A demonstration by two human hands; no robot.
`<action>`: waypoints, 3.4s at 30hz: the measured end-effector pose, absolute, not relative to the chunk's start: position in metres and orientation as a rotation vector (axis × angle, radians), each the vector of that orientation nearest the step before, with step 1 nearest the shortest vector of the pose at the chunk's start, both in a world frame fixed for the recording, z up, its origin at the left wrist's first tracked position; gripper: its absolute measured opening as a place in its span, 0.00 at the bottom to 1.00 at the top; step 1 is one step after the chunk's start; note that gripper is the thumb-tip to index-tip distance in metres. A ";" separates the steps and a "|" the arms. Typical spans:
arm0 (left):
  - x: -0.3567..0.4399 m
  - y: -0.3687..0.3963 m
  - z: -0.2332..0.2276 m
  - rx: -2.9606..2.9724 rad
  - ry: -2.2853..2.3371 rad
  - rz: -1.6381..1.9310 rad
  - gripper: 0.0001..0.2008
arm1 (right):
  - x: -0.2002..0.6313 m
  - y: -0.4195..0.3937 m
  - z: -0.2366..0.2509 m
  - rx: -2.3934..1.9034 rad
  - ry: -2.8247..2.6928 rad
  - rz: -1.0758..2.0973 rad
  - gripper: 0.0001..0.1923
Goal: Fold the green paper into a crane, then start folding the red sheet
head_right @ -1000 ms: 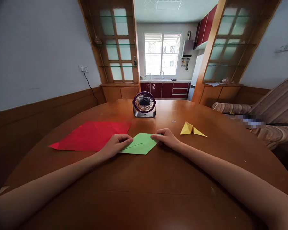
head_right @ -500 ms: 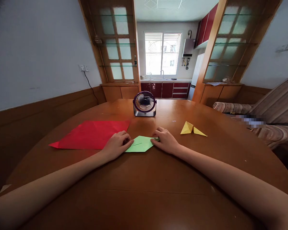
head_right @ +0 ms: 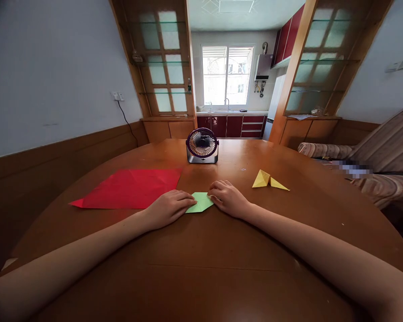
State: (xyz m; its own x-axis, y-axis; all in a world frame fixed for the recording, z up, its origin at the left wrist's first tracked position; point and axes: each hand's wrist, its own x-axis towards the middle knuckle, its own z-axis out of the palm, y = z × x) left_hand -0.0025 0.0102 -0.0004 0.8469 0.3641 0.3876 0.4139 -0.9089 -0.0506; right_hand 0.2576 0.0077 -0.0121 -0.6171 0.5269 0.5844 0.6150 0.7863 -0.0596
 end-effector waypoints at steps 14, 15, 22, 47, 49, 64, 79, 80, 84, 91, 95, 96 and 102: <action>-0.004 0.010 -0.002 -2.974 -0.587 -0.598 0.15 | 0.256 0.002 -0.004 -0.564 -2.605 0.024 0.13; -0.004 0.010 -0.002 -2.988 -0.569 -0.597 0.15 | 0.256 0.002 -0.003 -0.566 -2.608 0.026 0.13; -0.006 0.011 -0.002 -3.118 -0.559 -0.645 0.16 | 0.257 -0.002 0.002 -0.545 -2.612 0.057 0.10; -0.001 0.012 -0.006 -3.138 -0.898 -0.901 0.09 | 0.257 0.004 -0.004 -0.756 -2.447 0.241 0.10; -0.002 0.012 -0.006 -3.127 -0.925 -0.873 0.09 | 0.256 0.004 -0.003 -0.766 -2.450 0.232 0.09; -0.004 0.011 -0.001 -3.038 -0.630 -0.634 0.15 | 0.249 0.002 -0.003 -0.874 -2.378 0.278 0.06; -0.008 0.012 0.002 -2.992 -0.535 -0.428 0.18 | 0.249 -0.003 -0.007 -0.735 -2.411 0.034 0.04; -0.008 0.012 0.002 -3.024 -0.553 -0.431 0.18 | 0.249 -0.005 -0.006 -0.689 -2.423 0.000 0.04; -0.010 0.014 0.001 -3.090 -0.581 -0.435 0.18 | 0.250 -0.009 -0.003 -0.541 -2.513 -0.080 0.09; -0.013 0.019 -0.002 -3.107 -0.526 -0.560 0.16 | 0.249 -0.009 -0.001 -0.499 -2.605 -0.231 0.12; -0.017 0.022 0.000 -3.125 -0.447 -0.607 0.14 | 0.249 -0.007 0.000 -0.489 -2.606 -0.255 0.13; -0.018 0.022 0.001 -3.129 -0.433 -0.621 0.13 | 0.250 -0.007 0.000 -0.487 -2.601 -0.254 0.14; -0.019 0.020 0.009 -3.153 -0.437 -0.758 0.12 | 0.255 -0.002 0.000 -0.511 -2.562 -0.136 0.17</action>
State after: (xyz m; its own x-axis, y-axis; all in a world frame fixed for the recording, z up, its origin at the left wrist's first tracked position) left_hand -0.0193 0.0204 0.0085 0.8577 0.2864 0.4270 0.2260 -0.9560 0.1873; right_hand 0.2545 -0.0019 -0.0003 -0.7940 0.3305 0.5102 0.3826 0.9239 -0.0029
